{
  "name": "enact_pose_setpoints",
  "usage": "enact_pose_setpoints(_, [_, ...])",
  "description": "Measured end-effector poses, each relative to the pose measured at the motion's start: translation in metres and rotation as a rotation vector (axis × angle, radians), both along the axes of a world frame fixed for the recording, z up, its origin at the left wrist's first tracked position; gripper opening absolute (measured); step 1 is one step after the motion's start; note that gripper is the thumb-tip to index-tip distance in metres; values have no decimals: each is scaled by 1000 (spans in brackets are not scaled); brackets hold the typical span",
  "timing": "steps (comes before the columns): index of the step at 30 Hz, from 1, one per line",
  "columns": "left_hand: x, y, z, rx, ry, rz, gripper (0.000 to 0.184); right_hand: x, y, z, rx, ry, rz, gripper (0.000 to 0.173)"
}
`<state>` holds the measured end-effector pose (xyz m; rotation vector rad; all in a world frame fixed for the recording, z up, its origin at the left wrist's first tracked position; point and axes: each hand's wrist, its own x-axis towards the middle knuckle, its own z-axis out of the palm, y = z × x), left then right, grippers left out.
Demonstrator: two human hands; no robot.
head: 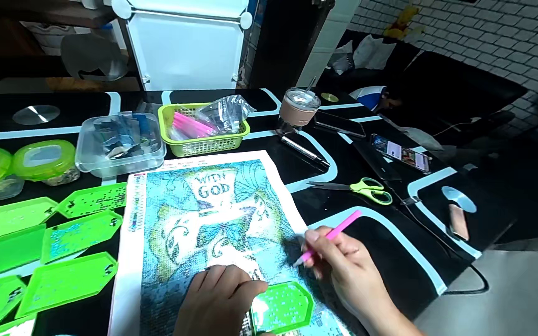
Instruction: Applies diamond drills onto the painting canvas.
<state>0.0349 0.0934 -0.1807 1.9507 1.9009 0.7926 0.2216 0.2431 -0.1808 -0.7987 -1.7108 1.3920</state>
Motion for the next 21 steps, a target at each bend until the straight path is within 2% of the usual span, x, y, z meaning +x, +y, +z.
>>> enact_pose_setpoints(4, [-3, -1, 1, -12, -20, -30, 46, 8, 21, -6, 84, -93, -132, 29])
enact_pose_setpoints(9, [-4, -2, 2, -9, -44, -35, 45, 8, 17, -14, 195, -107, -104, 26])
enact_pose_setpoints(21, [-4, -4, 4, -29, -34, -31, 46, 7, 16, -18, 304, -143, -70, 25])
